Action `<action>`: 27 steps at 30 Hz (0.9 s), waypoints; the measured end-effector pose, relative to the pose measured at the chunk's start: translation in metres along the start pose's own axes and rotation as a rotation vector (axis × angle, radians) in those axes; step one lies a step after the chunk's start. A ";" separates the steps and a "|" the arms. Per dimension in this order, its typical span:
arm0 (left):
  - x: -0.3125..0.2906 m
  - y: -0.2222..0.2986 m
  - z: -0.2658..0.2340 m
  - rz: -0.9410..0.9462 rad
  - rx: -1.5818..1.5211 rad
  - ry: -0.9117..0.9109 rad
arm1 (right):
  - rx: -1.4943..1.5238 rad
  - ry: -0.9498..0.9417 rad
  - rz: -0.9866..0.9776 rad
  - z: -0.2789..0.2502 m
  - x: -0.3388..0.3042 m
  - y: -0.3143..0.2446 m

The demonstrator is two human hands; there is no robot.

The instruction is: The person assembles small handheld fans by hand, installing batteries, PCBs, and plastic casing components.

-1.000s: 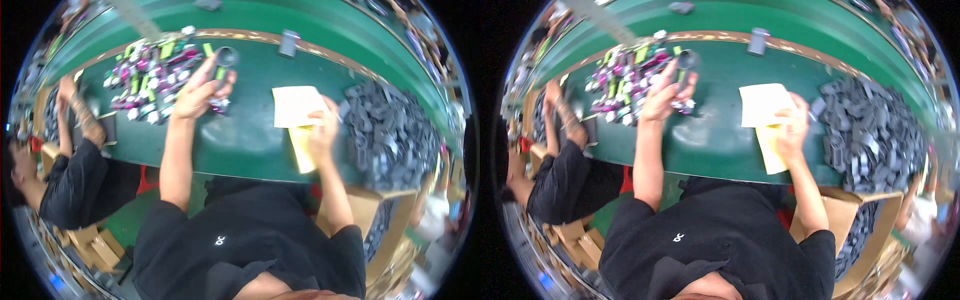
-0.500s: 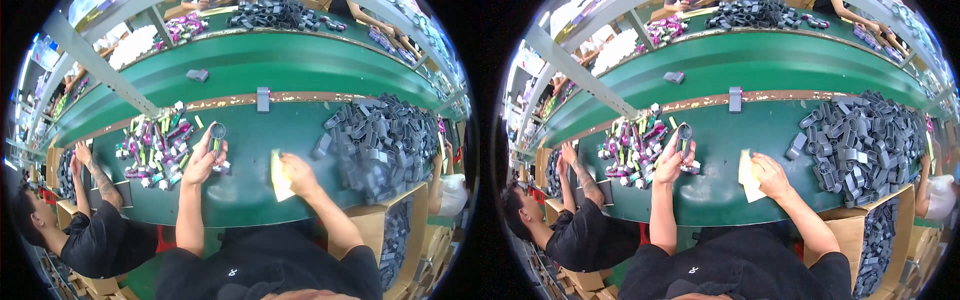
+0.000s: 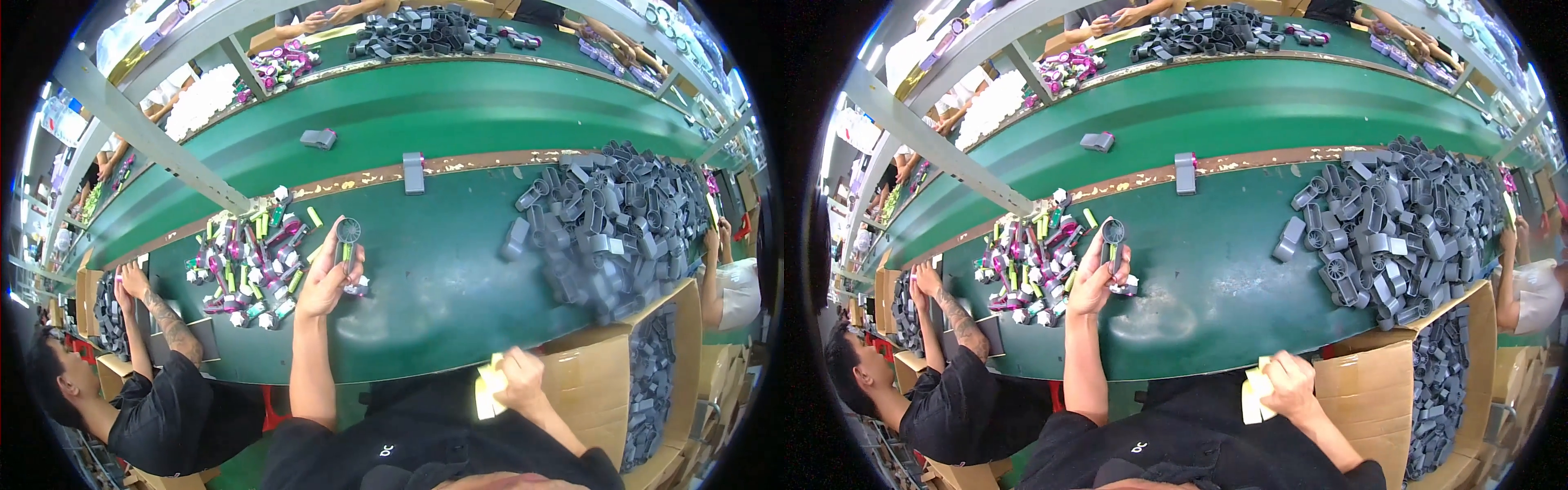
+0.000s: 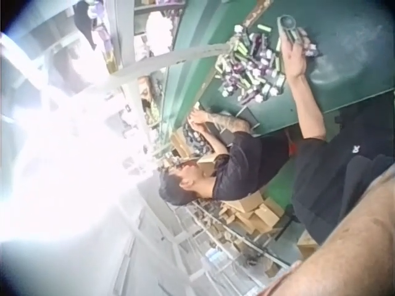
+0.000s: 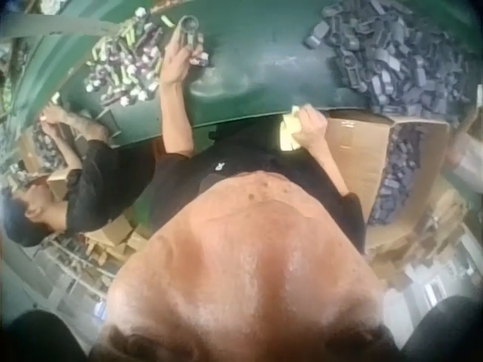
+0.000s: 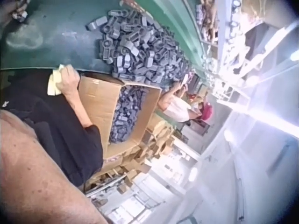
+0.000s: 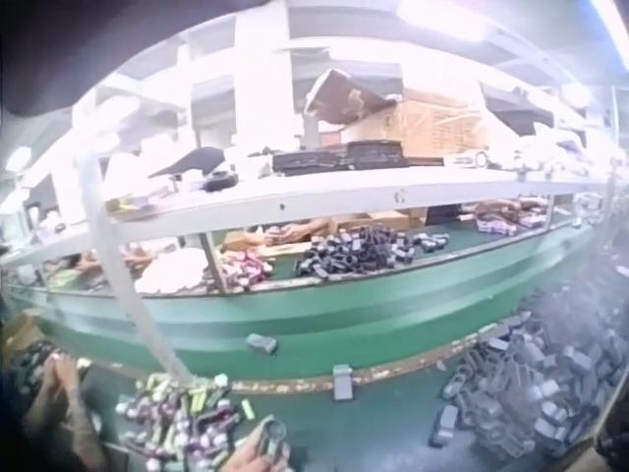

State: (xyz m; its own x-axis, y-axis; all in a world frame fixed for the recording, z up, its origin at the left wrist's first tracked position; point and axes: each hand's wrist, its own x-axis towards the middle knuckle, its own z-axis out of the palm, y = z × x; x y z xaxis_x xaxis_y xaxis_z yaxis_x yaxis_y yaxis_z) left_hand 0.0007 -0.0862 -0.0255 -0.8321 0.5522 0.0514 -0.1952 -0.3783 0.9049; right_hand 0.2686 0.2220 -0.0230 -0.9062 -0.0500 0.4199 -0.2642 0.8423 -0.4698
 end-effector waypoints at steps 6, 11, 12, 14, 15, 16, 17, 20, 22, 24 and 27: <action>0.002 -0.006 0.003 -0.023 -0.002 -0.031 | 0.737 -0.262 0.674 -0.023 -0.107 -0.021; 0.002 -0.006 0.007 -0.024 0.001 -0.031 | 0.493 -0.211 0.831 -0.001 -0.112 -0.020; 0.003 -0.006 0.009 -0.020 -0.009 -0.032 | 0.603 -0.211 0.887 0.010 -0.119 -0.005; 0.004 -0.007 0.008 -0.017 -0.021 -0.031 | 0.748 -0.152 0.919 0.024 -0.123 0.011; 0.002 -0.008 0.008 -0.022 -0.038 -0.024 | 0.875 -0.105 0.954 0.027 -0.120 0.015; 0.001 -0.008 0.008 -0.012 -0.045 -0.021 | 0.971 -0.023 0.938 0.031 -0.113 0.021; 0.001 -0.007 0.009 -0.012 -0.042 -0.023 | 1.001 0.017 1.071 0.027 -0.111 0.023; -0.003 -0.005 0.008 -0.008 -0.034 0.000 | 1.034 0.087 1.008 0.011 -0.088 0.015; -0.003 -0.004 0.007 -0.019 -0.039 -0.009 | 0.955 0.059 0.949 0.014 -0.093 0.013; -0.003 -0.003 0.007 -0.034 -0.043 -0.011 | 0.800 -0.005 0.831 0.019 -0.101 0.012; 0.000 -0.005 0.014 -0.034 -0.041 -0.038 | 0.842 0.085 0.917 0.017 -0.107 0.012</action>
State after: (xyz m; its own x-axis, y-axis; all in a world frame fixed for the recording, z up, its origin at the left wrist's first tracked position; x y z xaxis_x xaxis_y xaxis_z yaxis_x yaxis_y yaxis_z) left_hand 0.0085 -0.0739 -0.0238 -0.8046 0.5926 0.0374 -0.2449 -0.3886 0.8883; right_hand 0.3562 0.2285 -0.0872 -0.8522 0.4346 -0.2914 0.2961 -0.0586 -0.9534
